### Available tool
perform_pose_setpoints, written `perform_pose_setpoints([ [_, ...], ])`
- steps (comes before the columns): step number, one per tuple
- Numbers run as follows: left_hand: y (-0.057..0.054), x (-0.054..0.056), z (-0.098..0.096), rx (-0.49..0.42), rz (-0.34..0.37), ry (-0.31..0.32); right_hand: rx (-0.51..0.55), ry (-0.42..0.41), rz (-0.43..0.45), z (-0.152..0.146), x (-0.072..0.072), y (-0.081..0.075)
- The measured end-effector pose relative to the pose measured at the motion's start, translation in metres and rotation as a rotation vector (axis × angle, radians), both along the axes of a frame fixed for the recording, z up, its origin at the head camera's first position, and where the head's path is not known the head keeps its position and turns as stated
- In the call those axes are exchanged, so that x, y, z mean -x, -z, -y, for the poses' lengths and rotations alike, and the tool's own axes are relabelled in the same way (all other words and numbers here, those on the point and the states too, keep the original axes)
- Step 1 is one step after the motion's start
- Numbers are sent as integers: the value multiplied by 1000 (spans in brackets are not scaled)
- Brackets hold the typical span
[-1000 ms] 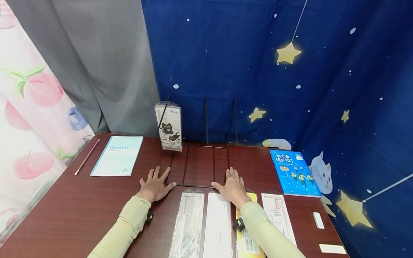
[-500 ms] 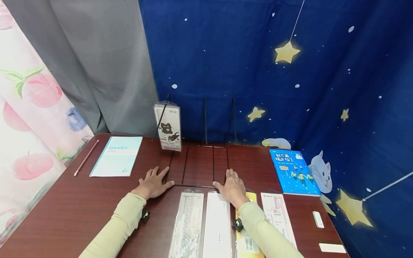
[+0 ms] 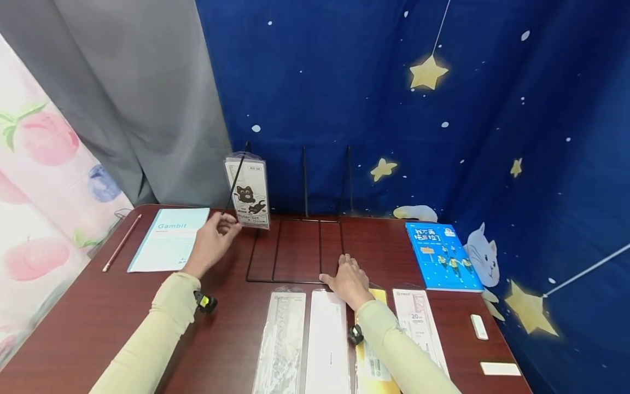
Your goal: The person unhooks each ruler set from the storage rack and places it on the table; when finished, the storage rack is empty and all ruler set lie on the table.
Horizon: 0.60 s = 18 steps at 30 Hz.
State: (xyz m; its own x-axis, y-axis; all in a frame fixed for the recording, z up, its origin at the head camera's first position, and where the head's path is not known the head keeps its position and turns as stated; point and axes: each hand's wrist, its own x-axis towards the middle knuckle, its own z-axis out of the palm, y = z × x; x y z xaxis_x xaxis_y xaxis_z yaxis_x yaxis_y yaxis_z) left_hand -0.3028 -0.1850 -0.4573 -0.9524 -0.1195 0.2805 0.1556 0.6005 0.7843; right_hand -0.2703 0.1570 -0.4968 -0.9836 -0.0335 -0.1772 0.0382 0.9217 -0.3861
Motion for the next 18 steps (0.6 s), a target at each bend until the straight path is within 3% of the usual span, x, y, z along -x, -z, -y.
perform_pose_setpoints([
  [4, -7, 20, 6, -158, -77, -46, -9, 1, -2, 2, -1, -1],
  [10, -18, 43, 11, -251, -96, -55, 7, 10, 6, 3, -2, 0],
  [18, -25, 52, 10, -345, -80, -34, -6, 26, 16, 4, 0, 1],
])
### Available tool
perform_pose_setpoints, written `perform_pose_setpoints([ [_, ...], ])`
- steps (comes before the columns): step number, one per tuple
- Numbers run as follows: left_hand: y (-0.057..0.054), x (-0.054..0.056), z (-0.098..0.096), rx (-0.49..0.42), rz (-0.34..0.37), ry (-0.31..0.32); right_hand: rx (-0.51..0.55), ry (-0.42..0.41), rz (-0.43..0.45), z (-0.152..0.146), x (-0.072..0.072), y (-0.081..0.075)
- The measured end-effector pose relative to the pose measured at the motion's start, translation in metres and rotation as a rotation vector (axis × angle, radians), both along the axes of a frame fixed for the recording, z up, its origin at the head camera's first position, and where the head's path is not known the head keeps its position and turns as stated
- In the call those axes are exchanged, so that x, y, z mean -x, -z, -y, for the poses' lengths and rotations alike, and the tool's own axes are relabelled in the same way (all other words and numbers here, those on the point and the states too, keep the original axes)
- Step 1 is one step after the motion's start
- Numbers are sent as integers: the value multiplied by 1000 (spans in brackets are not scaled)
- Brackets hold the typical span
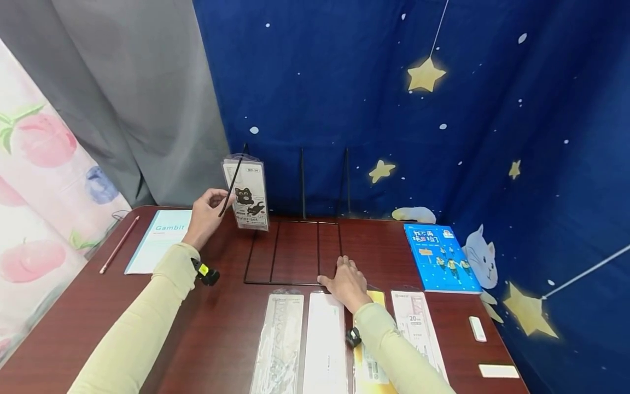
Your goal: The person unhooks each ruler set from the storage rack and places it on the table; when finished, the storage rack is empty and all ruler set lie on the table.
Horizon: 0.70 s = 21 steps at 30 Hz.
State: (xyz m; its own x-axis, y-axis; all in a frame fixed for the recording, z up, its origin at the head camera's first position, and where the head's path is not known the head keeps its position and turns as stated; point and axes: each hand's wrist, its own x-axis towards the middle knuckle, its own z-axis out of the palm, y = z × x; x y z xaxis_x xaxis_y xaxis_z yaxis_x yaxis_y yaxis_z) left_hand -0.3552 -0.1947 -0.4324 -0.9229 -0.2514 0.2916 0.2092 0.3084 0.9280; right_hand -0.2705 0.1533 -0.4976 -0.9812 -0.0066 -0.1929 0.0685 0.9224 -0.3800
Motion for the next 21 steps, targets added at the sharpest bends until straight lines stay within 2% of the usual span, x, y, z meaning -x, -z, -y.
perform_pose_setpoints([
  [3, 0, -1, 2, -35, 17, 37, -3, 1, -6, 0, 0, 0],
  [7, -15, -15, -1, -32, 44, 81, 0, -6, -20, -2, -1, 2],
  [10, -23, -26, -6, -38, 33, 101, 4, -10, -16, -2, 0, 2],
  [12, -21, -28, -6, -60, 10, 117, 4, -9, -12, -2, 0, 2],
  [18, 5, -23, -6, -201, -36, 172, 3, -3, -8, -1, 1, 1],
  [21, 12, -25, -7, -209, -62, 165, -2, -5, -6, -1, 0, 0],
])
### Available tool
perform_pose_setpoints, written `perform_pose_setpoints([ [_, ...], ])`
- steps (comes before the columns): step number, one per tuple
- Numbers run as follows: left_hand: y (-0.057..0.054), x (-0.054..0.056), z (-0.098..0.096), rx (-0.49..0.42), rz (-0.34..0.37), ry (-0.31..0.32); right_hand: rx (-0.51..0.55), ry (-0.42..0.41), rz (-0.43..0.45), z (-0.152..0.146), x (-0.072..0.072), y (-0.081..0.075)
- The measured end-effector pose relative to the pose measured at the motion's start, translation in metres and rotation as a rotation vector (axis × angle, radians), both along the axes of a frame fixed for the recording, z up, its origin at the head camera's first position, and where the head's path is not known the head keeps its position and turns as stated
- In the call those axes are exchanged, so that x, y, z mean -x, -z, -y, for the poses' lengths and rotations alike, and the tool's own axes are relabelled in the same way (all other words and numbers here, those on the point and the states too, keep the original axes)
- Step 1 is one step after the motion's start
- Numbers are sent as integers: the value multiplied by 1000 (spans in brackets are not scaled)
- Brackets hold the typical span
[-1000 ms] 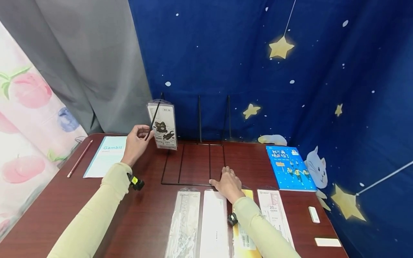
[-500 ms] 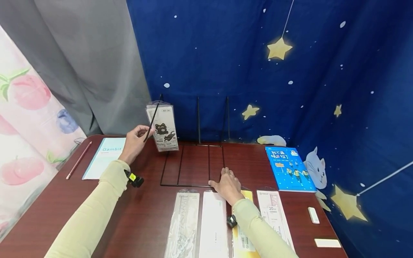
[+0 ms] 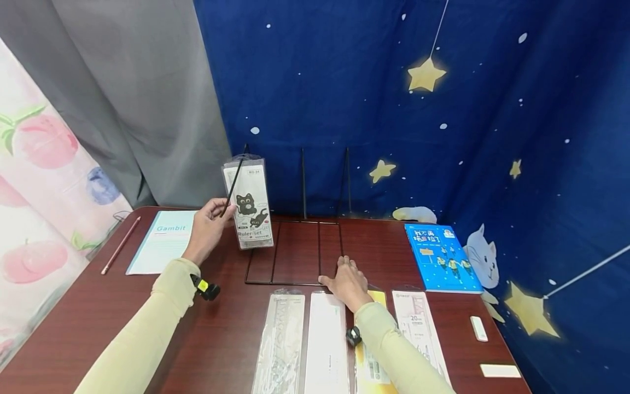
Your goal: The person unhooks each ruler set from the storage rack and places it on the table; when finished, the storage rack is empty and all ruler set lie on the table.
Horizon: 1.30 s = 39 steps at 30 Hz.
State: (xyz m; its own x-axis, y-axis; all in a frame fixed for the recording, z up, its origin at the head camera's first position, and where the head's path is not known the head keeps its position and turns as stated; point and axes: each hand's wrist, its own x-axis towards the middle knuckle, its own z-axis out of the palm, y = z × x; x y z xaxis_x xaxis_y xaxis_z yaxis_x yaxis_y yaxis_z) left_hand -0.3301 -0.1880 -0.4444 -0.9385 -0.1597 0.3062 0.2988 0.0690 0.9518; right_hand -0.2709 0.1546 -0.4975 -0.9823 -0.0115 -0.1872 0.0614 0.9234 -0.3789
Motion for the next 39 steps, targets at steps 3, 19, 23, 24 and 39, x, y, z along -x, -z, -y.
perform_pose_setpoints([
  [3, 2, -7, 0, 6, 5, -12, -7, 2, 1, 0, 0, 0],
  [19, 7, -42, 4, -4, 87, -9, 33, -3, 16, 0, 1, 0],
  [23, 6, -48, 4, 17, 92, 2, 28, -2, 20, 0, 2, -1],
  [24, 5, -50, 4, 21, 94, 5, 24, -2, 21, 0, 2, -2],
  [39, 6, -76, 5, 49, 92, 70, 18, 5, 43, 2, 2, -2],
])
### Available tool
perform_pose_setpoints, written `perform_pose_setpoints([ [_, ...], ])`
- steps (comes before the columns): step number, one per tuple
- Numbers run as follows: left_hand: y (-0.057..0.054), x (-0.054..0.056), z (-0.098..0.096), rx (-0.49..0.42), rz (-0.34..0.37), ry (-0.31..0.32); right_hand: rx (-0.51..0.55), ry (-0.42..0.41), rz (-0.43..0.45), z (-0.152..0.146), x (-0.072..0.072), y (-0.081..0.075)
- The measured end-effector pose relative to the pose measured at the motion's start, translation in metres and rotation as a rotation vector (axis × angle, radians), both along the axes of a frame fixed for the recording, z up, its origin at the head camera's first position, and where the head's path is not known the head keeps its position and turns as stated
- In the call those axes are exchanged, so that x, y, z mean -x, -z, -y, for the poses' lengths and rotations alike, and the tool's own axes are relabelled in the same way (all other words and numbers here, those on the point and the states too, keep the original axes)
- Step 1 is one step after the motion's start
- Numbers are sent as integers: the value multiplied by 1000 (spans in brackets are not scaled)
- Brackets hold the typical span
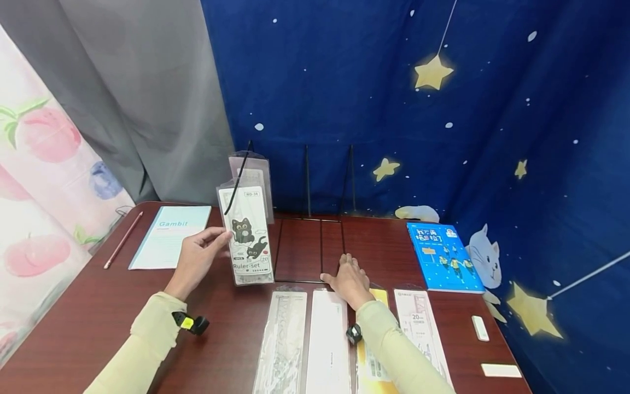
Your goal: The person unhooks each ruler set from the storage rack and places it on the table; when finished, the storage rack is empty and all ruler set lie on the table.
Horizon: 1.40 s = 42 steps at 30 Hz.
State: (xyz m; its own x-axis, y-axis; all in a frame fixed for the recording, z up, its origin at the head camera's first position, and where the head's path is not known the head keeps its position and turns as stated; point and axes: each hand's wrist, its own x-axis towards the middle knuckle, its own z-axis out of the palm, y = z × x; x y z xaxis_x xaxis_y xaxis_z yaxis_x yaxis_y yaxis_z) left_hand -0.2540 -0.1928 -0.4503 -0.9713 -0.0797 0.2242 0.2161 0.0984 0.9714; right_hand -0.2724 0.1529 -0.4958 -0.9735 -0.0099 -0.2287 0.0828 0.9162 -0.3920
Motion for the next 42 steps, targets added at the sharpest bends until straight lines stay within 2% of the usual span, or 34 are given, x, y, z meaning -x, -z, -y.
perform_pose_setpoints([
  [9, -5, -10, -3, -13, 56, 27, -12, -1, 0, -1, 0, 0],
  [18, -8, -22, -3, 2, 66, 41, -6, -8, -6, -1, -1, -1],
  [30, -7, -47, 3, 50, 82, 42, 9, -6, 10, -2, 0, 0],
  [42, -11, -70, 7, 79, 98, 45, 5, -8, 12, 1, -1, 0],
])
